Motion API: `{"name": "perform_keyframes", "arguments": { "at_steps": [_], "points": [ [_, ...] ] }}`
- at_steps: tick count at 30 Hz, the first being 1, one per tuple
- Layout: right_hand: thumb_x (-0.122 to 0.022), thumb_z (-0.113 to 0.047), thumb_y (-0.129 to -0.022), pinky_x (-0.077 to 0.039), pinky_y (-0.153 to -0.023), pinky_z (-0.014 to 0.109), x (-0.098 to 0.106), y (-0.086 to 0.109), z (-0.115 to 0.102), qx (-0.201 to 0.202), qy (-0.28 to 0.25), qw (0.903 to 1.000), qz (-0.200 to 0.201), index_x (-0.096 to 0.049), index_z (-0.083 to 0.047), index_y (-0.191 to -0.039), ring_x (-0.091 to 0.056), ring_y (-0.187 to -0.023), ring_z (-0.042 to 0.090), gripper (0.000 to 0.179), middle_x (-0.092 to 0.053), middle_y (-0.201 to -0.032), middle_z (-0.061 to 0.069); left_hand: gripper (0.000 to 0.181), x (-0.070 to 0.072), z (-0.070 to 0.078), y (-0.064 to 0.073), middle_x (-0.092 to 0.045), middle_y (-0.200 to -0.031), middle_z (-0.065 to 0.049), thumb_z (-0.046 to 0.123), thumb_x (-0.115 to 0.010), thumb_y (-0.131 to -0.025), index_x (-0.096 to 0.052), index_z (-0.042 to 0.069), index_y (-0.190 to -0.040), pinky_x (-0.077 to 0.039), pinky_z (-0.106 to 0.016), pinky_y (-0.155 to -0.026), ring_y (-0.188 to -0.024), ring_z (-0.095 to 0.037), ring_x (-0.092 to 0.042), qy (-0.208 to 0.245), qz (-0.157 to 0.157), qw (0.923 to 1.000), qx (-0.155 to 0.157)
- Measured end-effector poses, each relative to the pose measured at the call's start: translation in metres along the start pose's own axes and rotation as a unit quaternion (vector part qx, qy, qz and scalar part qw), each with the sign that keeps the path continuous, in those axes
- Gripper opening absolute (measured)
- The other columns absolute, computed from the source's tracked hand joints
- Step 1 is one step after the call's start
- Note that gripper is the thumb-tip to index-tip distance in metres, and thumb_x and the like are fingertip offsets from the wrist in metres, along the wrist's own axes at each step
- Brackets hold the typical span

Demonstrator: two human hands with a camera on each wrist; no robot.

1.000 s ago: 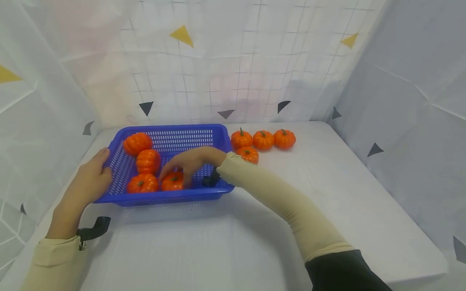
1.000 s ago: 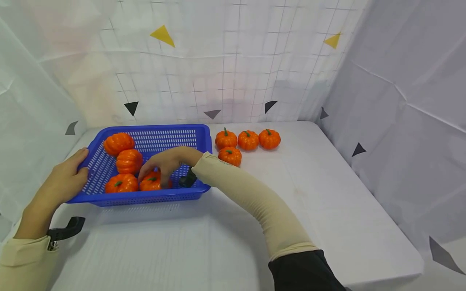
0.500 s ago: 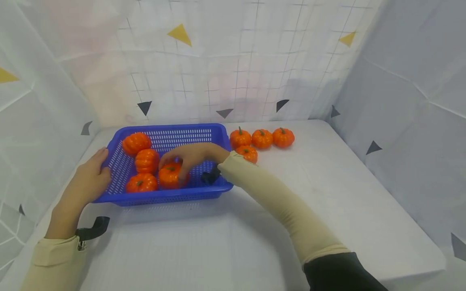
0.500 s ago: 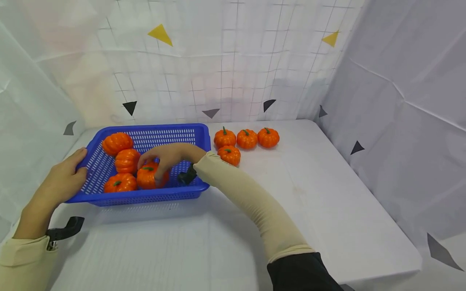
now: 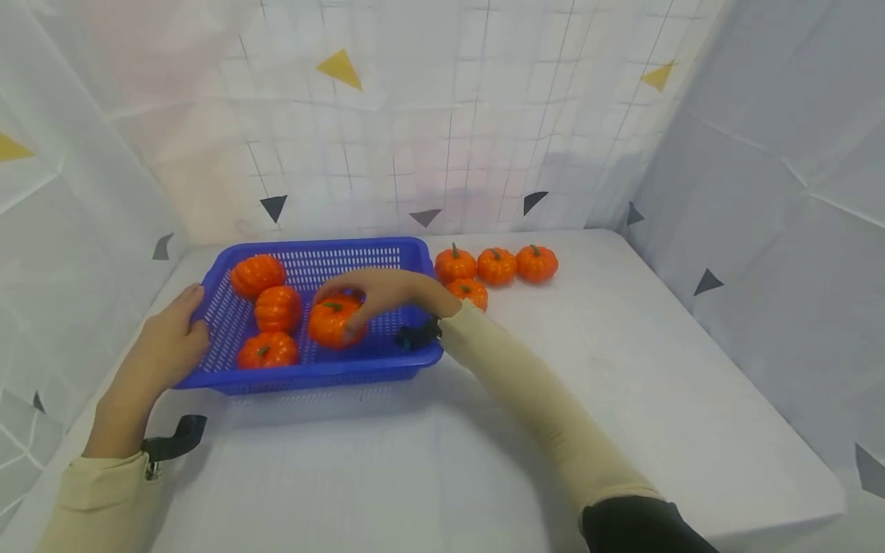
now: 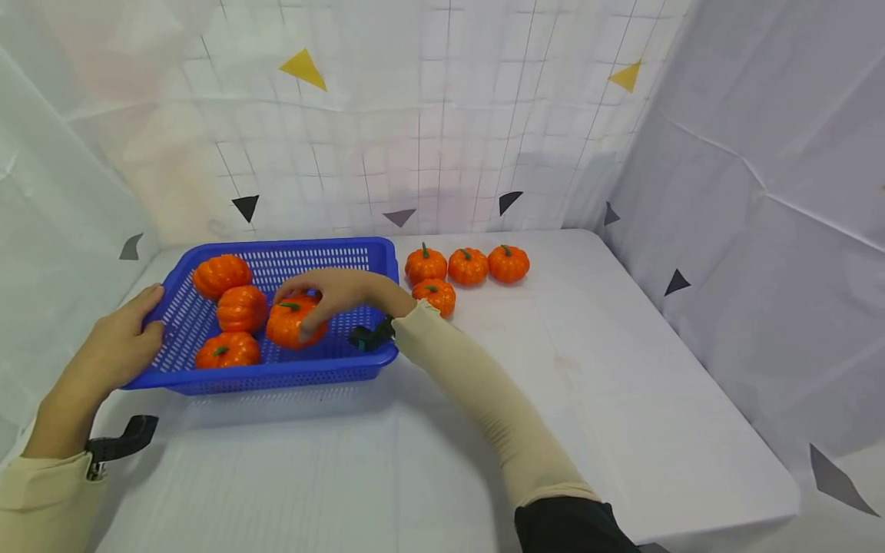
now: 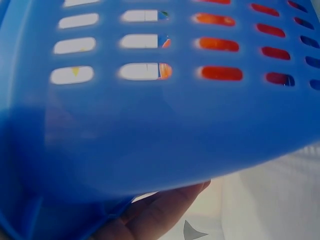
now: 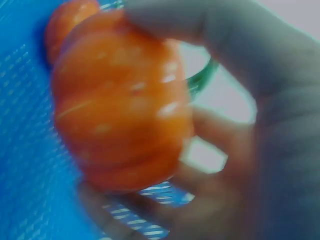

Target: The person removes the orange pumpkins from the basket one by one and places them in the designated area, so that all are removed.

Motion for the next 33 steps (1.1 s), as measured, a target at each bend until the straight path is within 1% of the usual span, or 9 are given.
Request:
{"name": "perform_keyframes", "arguments": {
  "at_steps": [3, 8, 13, 15, 18, 21, 25, 28, 33],
  "points": [
    [-0.084, -0.031, -0.086, -0.042, -0.11, 0.03, 0.0, 0.008, 0.0, 0.005, 0.008, 0.9997, 0.024, -0.057, -0.018, -0.148, -0.048, -0.13, 0.01, 0.069, -0.055, -0.144, -0.008, 0.061, -0.002, 0.0, 0.0, -0.019, -0.158, -0.043, 0.003, -0.039, -0.103, -0.017, -0.018, -0.155, -0.018, -0.073, -0.113, -0.143, -0.063, -0.022, 0.002, 0.004, 1.0, 0.0],
    [-0.084, -0.036, -0.083, -0.045, -0.107, 0.034, -0.004, 0.017, -0.003, 0.004, -0.004, 0.9975, 0.07, -0.06, -0.026, -0.145, -0.049, -0.126, 0.011, 0.067, -0.056, -0.14, -0.012, 0.06, -0.004, -0.002, 0.001, -0.02, -0.158, -0.043, 0.003, -0.04, -0.102, -0.019, -0.019, -0.154, -0.017, -0.071, -0.115, -0.143, -0.063, -0.021, 0.003, 0.008, 1.0, -0.003],
    [-0.083, -0.039, -0.083, -0.047, -0.103, 0.033, 0.0, 0.023, -0.018, 0.004, 0.016, 0.9946, 0.103, -0.06, -0.026, -0.145, -0.05, -0.124, 0.012, 0.068, -0.056, -0.14, -0.012, 0.06, -0.002, -0.001, 0.0, -0.02, -0.158, -0.044, 0.002, -0.04, -0.102, -0.019, -0.02, -0.154, -0.016, -0.07, -0.116, -0.143, -0.063, -0.022, 0.001, 0.012, 0.9999, -0.008],
    [-0.084, -0.039, -0.083, -0.047, -0.103, 0.032, 0.003, 0.026, -0.024, 0.004, 0.017, 0.9938, 0.11, -0.059, -0.025, -0.145, -0.05, -0.125, 0.012, 0.068, -0.056, -0.141, -0.011, 0.06, -0.001, 0.0, 0.0, -0.019, -0.158, -0.044, 0.002, -0.04, -0.102, -0.018, -0.019, -0.154, -0.016, -0.071, -0.115, -0.143, -0.063, -0.021, 0.0, 0.01, 0.9999, -0.007],
    [-0.084, -0.038, -0.082, -0.048, -0.104, 0.032, 0.005, 0.035, -0.03, 0.006, 0.006, 0.9934, 0.114, -0.059, -0.024, -0.145, -0.051, -0.125, 0.013, 0.069, -0.056, -0.141, -0.01, 0.061, -0.002, 0.0, 0.0, -0.019, -0.158, -0.043, 0.003, -0.039, -0.103, -0.016, -0.018, -0.155, -0.018, -0.072, -0.113, -0.143, -0.063, -0.022, 0.001, 0.007, 1.0, -0.002],
    [-0.086, -0.039, -0.082, -0.05, -0.102, 0.032, 0.007, 0.043, -0.031, 0.002, 0.0, 0.9929, 0.119, -0.06, -0.026, -0.144, -0.052, -0.124, 0.014, 0.069, -0.057, -0.14, -0.01, 0.062, -0.002, -0.001, 0.001, -0.019, -0.159, -0.043, 0.004, -0.04, -0.103, -0.014, -0.016, -0.157, -0.02, -0.074, -0.111, -0.142, -0.064, -0.022, 0.003, 0.004, 1.0, 0.004],
    [-0.088, -0.038, -0.081, -0.051, -0.099, 0.032, 0.01, 0.055, -0.028, -0.005, 0.011, 0.9927, 0.12, -0.06, -0.026, -0.145, -0.052, -0.123, 0.014, 0.072, -0.057, -0.14, -0.01, 0.063, -0.004, -0.001, 0.003, -0.018, -0.159, -0.042, 0.004, -0.04, -0.103, -0.014, -0.016, -0.157, -0.02, -0.074, -0.111, -0.143, -0.063, -0.021, 0.006, 0.002, 1.0, 0.007],
    [-0.09, -0.036, -0.08, -0.052, -0.1, 0.033, 0.013, 0.064, -0.032, 0.002, 0.018, 0.9925, 0.121, -0.06, -0.023, -0.147, -0.052, -0.124, 0.014, 0.075, -0.057, -0.141, -0.009, 0.063, -0.004, 0.0, 0.003, -0.017, -0.159, -0.042, 0.004, -0.039, -0.104, -0.012, -0.015, -0.157, -0.02, -0.074, -0.111, -0.143, -0.063, -0.021, 0.005, -0.002, 0.9999, 0.01],
    [-0.091, -0.039, -0.078, -0.051, -0.101, 0.036, 0.021, 0.078, -0.039, -0.007, 0.016, 0.9905, 0.136, -0.06, -0.019, -0.146, -0.054, -0.122, 0.015, 0.077, -0.059, -0.137, -0.008, 0.064, -0.002, 0.003, 0.003, -0.018, -0.159, -0.043, 0.004, -0.039, -0.104, -0.011, -0.015, -0.158, -0.021, -0.075, -0.111, -0.142, -0.064, -0.022, -0.001, 0.0, 1.0, 0.009]
  ]
}}
Point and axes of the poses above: each hand's wrist, its own y-axis away from the middle knuckle, its own x-axis out of the back of the hand, z = x × y, the point moved 1 cm from there along -y, towards the middle knuckle
